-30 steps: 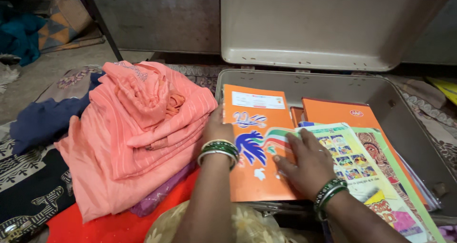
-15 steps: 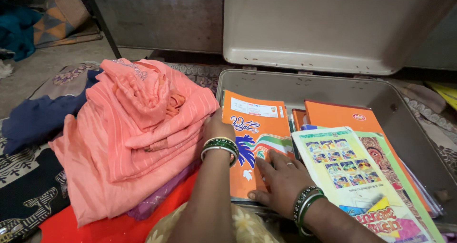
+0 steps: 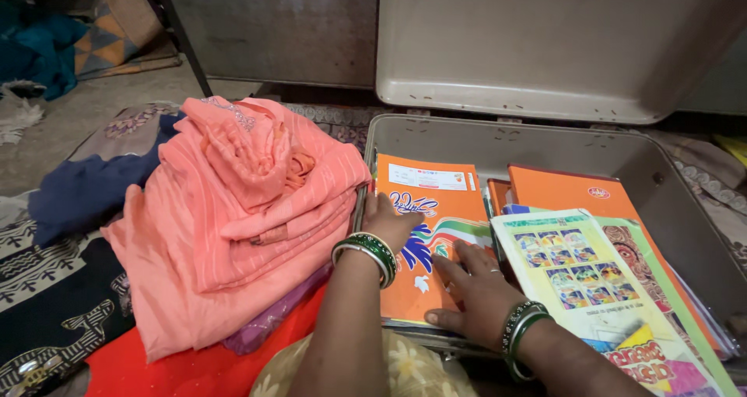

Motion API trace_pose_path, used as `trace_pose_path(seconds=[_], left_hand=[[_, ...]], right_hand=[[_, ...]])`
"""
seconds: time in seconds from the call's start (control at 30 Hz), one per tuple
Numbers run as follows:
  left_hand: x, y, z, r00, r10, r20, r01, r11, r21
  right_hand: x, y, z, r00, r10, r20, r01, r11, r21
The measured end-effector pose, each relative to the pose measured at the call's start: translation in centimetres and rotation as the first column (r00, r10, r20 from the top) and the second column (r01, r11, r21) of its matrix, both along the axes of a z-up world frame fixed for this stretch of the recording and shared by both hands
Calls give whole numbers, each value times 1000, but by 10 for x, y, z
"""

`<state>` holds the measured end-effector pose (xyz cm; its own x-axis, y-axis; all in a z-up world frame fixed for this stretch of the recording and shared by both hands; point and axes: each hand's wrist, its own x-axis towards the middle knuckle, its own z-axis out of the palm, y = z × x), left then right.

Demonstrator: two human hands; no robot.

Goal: The person organizes a trunk by rearranging books and notebooks, and سپس folding and placing pink and purple clothes on top of the books.

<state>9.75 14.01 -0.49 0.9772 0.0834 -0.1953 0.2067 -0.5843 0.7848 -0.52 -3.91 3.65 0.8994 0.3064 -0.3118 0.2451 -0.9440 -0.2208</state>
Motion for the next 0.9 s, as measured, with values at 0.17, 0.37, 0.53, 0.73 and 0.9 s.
trace_pose_path(seconds=[0.17, 0.37, 0.53, 0.73, 0.9], left_hand=[[-13, -6, 6, 995, -30, -91, 35, 998, 50], [-15, -8, 6, 999, 17, -38, -15, 999, 47], [-22, -12, 8, 1000, 0, -12, 1, 994, 110], [-32, -17, 24, 995, 0, -101, 17, 986, 167], [-44, -36, 26, 995, 82, -50, -64, 955, 289]], right_hand=[[2, -14, -13, 998, 42, 51, -44, 998, 52], [-5, -11, -13, 996, 46, 75, -46, 999, 3], [-10, -2, -12, 997, 32, 64, -26, 996, -81], [-11, -3, -11, 998, 38, 57, -35, 998, -60], [-16, 0, -8, 997, 18, 80, -10, 994, -107]])
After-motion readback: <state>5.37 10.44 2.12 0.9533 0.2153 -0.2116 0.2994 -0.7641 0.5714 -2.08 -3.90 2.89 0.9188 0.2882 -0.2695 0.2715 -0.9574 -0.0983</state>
